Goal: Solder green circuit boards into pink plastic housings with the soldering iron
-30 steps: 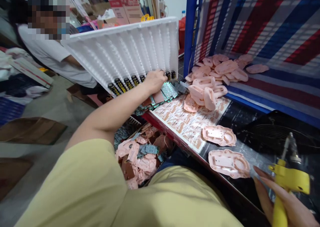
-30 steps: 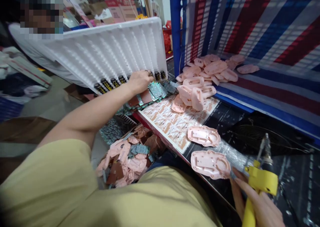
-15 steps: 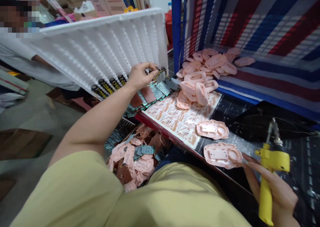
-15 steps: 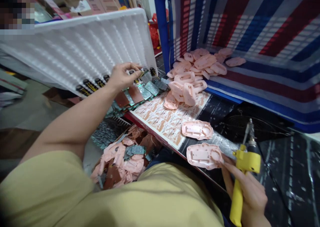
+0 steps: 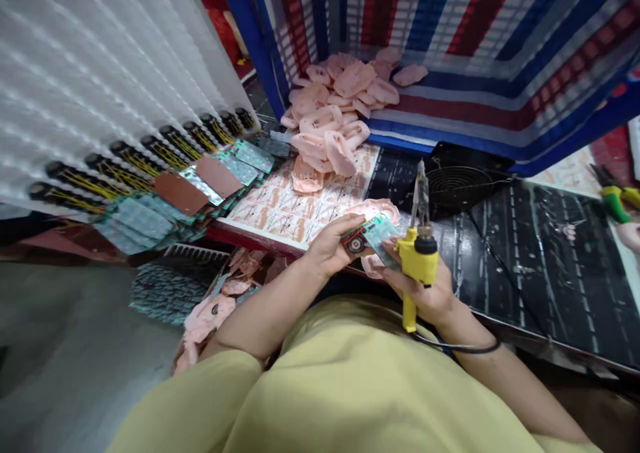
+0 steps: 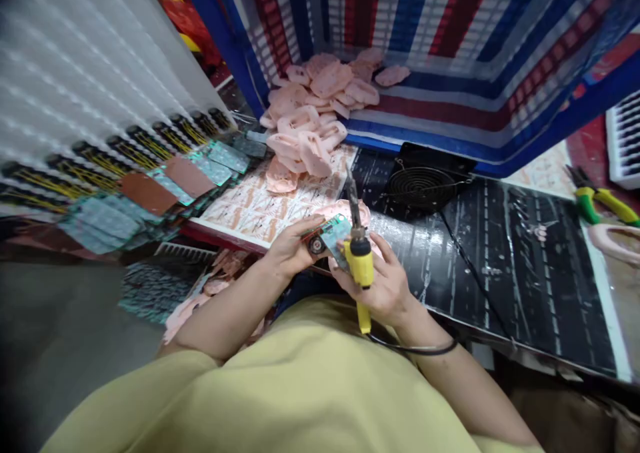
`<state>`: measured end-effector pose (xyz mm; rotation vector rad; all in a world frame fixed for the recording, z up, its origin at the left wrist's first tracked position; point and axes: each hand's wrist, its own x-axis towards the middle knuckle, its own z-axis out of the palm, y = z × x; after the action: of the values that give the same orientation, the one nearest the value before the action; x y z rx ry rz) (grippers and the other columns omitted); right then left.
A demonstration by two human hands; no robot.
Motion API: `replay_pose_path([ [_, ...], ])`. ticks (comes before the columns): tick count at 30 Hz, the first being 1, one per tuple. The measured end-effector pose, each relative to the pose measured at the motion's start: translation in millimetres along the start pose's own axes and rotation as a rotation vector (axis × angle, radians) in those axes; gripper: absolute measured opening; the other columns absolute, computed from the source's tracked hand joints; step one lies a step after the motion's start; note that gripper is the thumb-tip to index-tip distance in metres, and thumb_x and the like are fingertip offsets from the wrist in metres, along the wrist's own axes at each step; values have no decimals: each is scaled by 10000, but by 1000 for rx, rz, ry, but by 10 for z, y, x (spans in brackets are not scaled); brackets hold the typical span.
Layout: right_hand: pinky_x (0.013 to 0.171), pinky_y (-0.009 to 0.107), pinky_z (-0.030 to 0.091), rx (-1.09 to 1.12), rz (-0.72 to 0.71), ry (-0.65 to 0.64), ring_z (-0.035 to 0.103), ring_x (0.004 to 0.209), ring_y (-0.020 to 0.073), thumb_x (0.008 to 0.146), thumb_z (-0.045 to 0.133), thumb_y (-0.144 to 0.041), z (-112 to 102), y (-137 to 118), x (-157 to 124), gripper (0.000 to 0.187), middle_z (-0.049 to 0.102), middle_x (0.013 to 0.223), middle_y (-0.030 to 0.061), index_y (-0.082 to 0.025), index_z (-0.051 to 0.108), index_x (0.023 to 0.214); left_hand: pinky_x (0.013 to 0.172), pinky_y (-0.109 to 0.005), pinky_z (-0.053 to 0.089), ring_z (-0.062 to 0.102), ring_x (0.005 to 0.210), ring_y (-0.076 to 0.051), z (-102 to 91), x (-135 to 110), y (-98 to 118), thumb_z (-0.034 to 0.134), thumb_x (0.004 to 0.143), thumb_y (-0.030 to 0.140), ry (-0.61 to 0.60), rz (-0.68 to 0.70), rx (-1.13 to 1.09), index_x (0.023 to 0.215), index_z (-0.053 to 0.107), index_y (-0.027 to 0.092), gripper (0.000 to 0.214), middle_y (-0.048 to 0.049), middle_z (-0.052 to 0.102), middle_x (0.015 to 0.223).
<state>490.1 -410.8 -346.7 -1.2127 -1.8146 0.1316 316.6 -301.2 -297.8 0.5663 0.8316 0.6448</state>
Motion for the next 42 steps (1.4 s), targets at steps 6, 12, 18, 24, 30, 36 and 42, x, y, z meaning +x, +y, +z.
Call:
replay_pose_path([
  [6, 773, 284, 646, 36, -10, 350, 743, 907, 184, 821, 690, -33, -71, -17, -69, 377, 747, 1091, 26, -251, 595, 1114, 840, -344, 597, 713, 1030, -260, -136, -135, -16, 803, 746, 488, -86, 345, 544, 969, 717, 148, 416, -111, 756, 1067],
  [12, 738, 329, 648, 159, 200, 483, 745, 823, 208, 820, 735, -130, 18, -56, -129, 264, 745, 967, 14, -253, 609, 1016, 1120, -371, 450, 629, 1232, -258, -126, -231, 163, 667, 889, 507, -91, 595, 918, 1138, 749, 135, 455, -125, 705, 1246],
  [18, 592, 200, 593, 21, 91, 412, 697, 622, 116, 834, 730, -131, -56, -172, -39, 208, 745, 867, -25, -241, 599, 953, 1075, -371, 490, 662, 1176, -271, 138, -207, 196, 744, 811, 554, -204, 543, 815, 1063, 782, 157, 471, -104, 743, 1161],
  [24, 732, 227, 631, 88, -14, 365, 748, 815, 164, 822, 711, -44, -51, -249, 21, 301, 763, 1005, 25, -224, 598, 1034, 793, -293, 589, 748, 777, -201, 208, -99, 121, 859, 681, 534, -205, 491, 565, 769, 777, 139, 413, -74, 777, 800],
  [30, 739, 196, 626, 40, -105, 362, 747, 846, 164, 806, 735, -39, -82, -245, 20, 313, 759, 1018, 66, -195, 604, 1044, 711, -276, 607, 749, 714, -194, 192, -93, 57, 898, 635, 508, -221, 383, 506, 792, 787, 149, 408, -66, 777, 777],
  [36, 766, 218, 633, 36, -122, 381, 747, 862, 170, 816, 717, -21, -123, -221, -23, 289, 757, 1014, 90, -182, 605, 1027, 748, -228, 592, 731, 736, -138, 225, -89, -18, 847, 740, 459, -241, 489, 630, 791, 781, 164, 306, -46, 778, 804],
  [42, 808, 312, 646, 5, -186, 306, 733, 973, 233, 808, 799, -256, -258, -141, -55, 338, 743, 1066, 123, -189, 596, 1070, 588, -201, 558, 662, 581, -102, 355, -74, 264, 912, 610, 506, -153, 576, 450, 725, 681, 158, 433, 26, 670, 631],
])
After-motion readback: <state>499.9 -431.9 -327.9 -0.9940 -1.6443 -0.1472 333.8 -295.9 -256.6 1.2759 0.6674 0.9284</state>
